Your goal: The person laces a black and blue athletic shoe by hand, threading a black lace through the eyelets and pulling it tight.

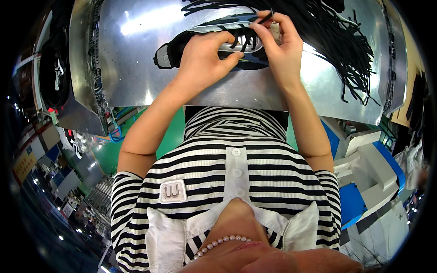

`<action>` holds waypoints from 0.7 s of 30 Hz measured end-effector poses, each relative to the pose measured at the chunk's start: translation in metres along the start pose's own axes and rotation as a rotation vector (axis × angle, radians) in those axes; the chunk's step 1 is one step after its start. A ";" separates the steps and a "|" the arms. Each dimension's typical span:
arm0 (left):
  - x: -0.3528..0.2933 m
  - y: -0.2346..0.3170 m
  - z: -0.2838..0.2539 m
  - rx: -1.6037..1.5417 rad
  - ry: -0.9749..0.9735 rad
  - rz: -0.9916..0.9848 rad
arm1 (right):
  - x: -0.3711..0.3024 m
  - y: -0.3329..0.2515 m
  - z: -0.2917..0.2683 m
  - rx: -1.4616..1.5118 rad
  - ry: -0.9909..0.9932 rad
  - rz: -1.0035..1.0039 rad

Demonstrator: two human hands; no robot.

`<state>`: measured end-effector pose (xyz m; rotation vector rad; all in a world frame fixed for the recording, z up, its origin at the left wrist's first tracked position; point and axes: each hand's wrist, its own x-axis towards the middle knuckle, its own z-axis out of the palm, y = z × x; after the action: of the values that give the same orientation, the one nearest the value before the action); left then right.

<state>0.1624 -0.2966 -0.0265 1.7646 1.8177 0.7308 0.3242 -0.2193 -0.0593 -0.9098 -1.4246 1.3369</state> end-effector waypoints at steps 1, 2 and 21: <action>0.000 0.000 0.000 0.032 0.023 0.046 | -0.003 -0.005 -0.001 -0.038 -0.013 0.059; 0.000 0.001 0.000 0.063 0.046 0.092 | -0.010 -0.013 -0.005 -0.076 -0.026 0.117; 0.001 -0.001 -0.001 -0.043 -0.029 0.045 | -0.052 -0.027 -0.020 -0.471 -0.252 0.129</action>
<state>0.1608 -0.2957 -0.0268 1.7852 1.7354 0.7518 0.3596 -0.2664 -0.0406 -1.1830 -1.9548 1.2637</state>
